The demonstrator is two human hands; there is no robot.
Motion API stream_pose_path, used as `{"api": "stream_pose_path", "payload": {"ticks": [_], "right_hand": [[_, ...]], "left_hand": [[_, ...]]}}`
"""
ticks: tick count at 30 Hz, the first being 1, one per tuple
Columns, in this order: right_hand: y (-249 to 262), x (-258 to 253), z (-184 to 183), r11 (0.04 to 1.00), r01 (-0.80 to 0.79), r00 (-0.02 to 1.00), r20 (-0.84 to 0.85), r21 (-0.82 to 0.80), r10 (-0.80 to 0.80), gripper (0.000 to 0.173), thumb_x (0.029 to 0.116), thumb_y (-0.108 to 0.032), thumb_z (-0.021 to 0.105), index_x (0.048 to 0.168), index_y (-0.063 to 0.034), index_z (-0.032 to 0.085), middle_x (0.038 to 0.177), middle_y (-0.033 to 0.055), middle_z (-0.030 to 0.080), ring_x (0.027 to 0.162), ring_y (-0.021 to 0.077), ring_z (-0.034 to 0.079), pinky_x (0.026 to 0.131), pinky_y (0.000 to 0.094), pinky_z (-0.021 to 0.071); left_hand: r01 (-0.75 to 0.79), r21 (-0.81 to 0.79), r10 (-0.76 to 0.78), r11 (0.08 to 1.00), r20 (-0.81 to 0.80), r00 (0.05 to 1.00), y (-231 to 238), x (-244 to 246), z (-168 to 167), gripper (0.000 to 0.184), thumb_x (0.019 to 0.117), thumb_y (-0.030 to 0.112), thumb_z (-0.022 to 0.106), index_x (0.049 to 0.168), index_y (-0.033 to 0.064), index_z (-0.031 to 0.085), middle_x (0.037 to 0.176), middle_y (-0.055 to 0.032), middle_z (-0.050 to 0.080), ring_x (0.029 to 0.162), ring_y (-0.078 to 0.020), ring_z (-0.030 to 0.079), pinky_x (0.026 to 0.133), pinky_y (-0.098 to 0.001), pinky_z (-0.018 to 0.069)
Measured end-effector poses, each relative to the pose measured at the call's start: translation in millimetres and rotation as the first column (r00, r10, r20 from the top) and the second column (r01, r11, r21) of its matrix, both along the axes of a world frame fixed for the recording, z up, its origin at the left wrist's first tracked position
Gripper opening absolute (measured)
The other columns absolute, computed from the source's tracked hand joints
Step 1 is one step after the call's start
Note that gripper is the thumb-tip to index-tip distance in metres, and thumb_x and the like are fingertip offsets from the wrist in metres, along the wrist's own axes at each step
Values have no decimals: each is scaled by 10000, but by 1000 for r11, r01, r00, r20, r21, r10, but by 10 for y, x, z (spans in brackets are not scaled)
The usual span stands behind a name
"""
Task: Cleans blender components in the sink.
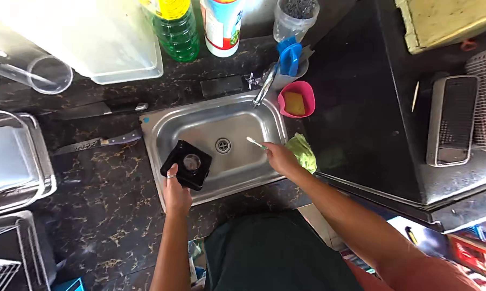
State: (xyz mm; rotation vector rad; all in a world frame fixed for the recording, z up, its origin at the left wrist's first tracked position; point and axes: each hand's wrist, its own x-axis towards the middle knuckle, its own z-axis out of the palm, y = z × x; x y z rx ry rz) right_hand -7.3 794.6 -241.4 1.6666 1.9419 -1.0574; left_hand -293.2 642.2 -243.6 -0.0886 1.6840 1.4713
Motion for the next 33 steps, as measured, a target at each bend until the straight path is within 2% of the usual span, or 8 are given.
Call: {"api": "stream_pose_path", "payload": {"ticks": [6,14,17,20,22,24,29,33], "right_hand": [[193,-258,-631,999,41,998,-39,21,-41,483,970,-105,594,1452,-115,570,1356,286,582,1214,478,593,974,657,502],[1438,-900,-139,811,328,905,-406,484,-123,722,961,-352,696,1554,-63,404,1459,220,534,1235,331,619,1025,485,535],[1743,-1073,-145,833,182,977,-190,523,-94,579,935,-348,721,1422,-72,574,1358,212,608,1223,376,622,987,582,528],[1864,-1210,-82,843,58,998,-13,534,-60,374,905,-154,691,1259,-40,650,1284,213,641,1169,384,651,907,582,563],[1852,-1275,-80,810,-98,995,75,578,67,223,852,-38,657,1064,19,696,1139,226,691,1106,393,673,868,589,561],[1789,-1323,-70,751,-279,959,133,599,250,104,854,18,639,919,24,720,1047,204,715,1138,407,644,873,591,552],[1716,-1308,-188,706,-158,985,59,690,162,358,817,19,679,1166,-50,714,1204,254,629,1225,447,561,960,584,507],[1777,-1177,-194,740,-219,975,163,636,149,330,889,16,627,1211,-34,680,1235,237,639,1220,412,581,1068,539,454]], "left_hand": [[82,2,-82,997,53,995,31,147,-12,438,1065,271,556,1423,33,469,1189,-171,687,1017,-267,716,841,-445,625],[167,-40,-170,985,-91,981,15,8,-121,503,1107,355,428,1491,30,431,1362,-129,621,1229,-182,628,1041,-405,544],[168,-19,-169,986,-66,983,118,100,-180,492,1107,376,418,1460,38,473,1324,-132,648,1201,-198,650,1020,-423,561],[182,5,-182,983,-9,983,217,171,-201,485,1103,399,418,1441,61,496,1267,-123,677,1129,-205,681,933,-411,596],[173,-13,-173,985,9,985,309,238,-192,426,1092,378,464,1366,62,543,1138,-116,713,987,-196,718,797,-371,624],[188,-27,-187,982,29,982,409,286,-192,381,1083,320,508,1342,44,545,1129,-134,706,975,-221,719,801,-400,626],[182,-68,-179,981,41,983,587,313,-244,360,1056,294,573,1315,45,592,1209,-149,678,1066,-274,694,866,-474,609],[182,-62,-180,981,39,983,579,309,-263,345,1039,280,608,1284,37,606,1190,-159,688,1056,-306,701,841,-510,623]]}}
